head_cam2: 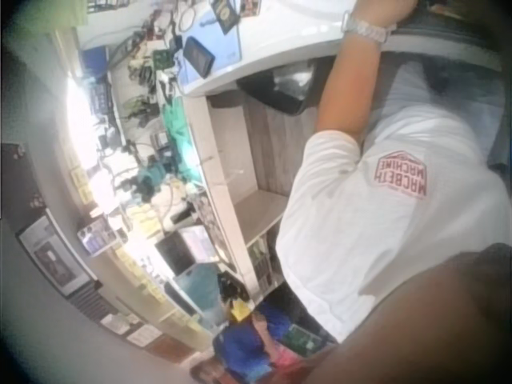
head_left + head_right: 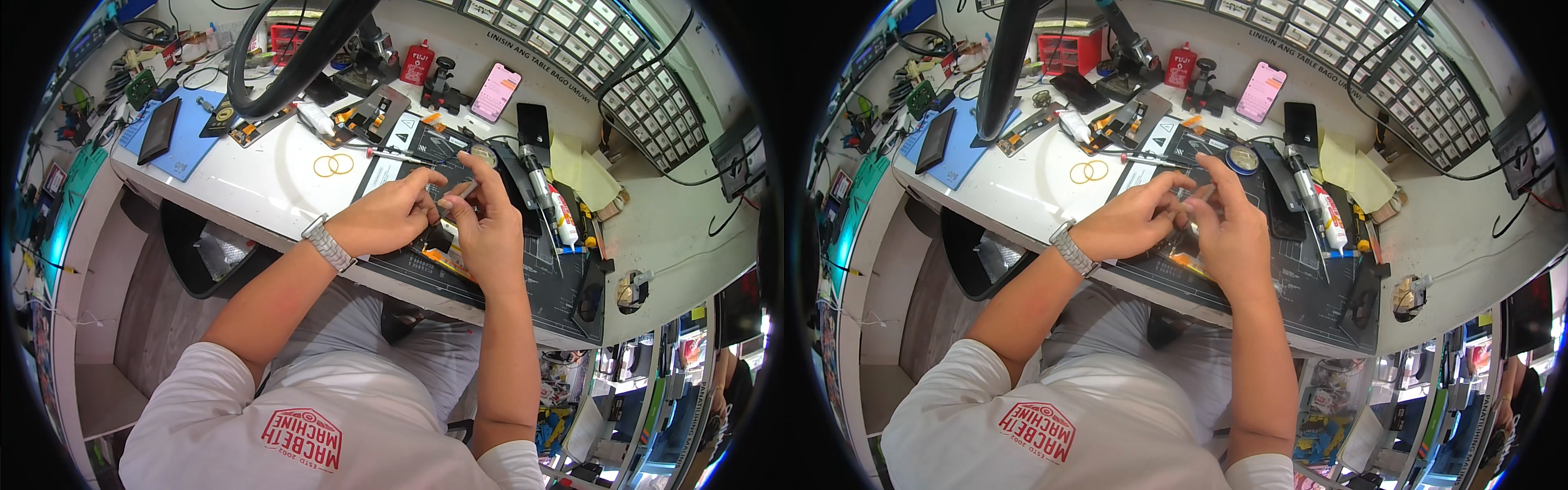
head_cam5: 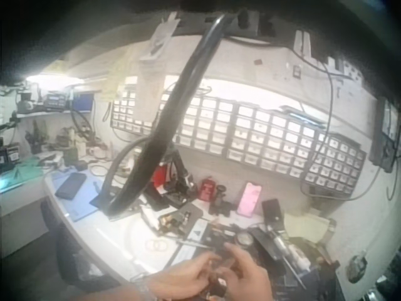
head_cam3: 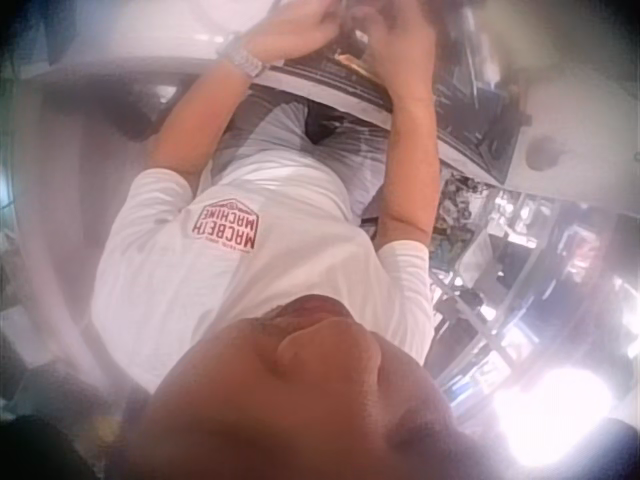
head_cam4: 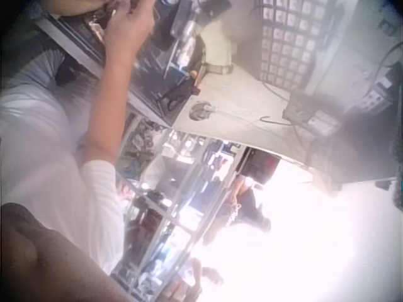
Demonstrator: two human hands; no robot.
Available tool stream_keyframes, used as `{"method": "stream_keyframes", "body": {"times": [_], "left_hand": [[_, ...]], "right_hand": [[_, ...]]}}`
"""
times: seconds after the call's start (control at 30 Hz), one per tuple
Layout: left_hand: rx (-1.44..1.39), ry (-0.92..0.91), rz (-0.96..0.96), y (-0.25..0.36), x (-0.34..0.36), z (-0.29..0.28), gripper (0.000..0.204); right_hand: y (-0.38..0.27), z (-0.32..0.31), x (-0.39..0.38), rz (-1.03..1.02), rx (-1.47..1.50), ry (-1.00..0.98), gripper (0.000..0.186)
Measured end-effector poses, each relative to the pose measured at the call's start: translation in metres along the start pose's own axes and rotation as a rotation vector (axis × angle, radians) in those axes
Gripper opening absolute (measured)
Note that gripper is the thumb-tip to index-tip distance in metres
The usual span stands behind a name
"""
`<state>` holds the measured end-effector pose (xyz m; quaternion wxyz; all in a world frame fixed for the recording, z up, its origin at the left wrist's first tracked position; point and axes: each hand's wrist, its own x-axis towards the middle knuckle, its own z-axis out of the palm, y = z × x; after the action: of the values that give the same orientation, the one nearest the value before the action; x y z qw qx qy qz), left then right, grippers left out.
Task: The person disassembles a smartphone, removes the battery, and uses a soldering iron to work on the motherboard. They then reposition the battery and continue soldering on the internal components.
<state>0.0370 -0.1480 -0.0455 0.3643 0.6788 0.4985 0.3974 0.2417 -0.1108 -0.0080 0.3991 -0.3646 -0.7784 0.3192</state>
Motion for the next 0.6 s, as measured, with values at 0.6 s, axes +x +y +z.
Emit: {"method": "stream_keyframes", "body": {"times": [0.6], "left_hand": [[0.025,-0.039,0.028,0.002,-0.003,-0.003,0.068]], "right_hand": [[0.017,-0.002,-0.002,0.022,0.166,0.009,0.06]]}}
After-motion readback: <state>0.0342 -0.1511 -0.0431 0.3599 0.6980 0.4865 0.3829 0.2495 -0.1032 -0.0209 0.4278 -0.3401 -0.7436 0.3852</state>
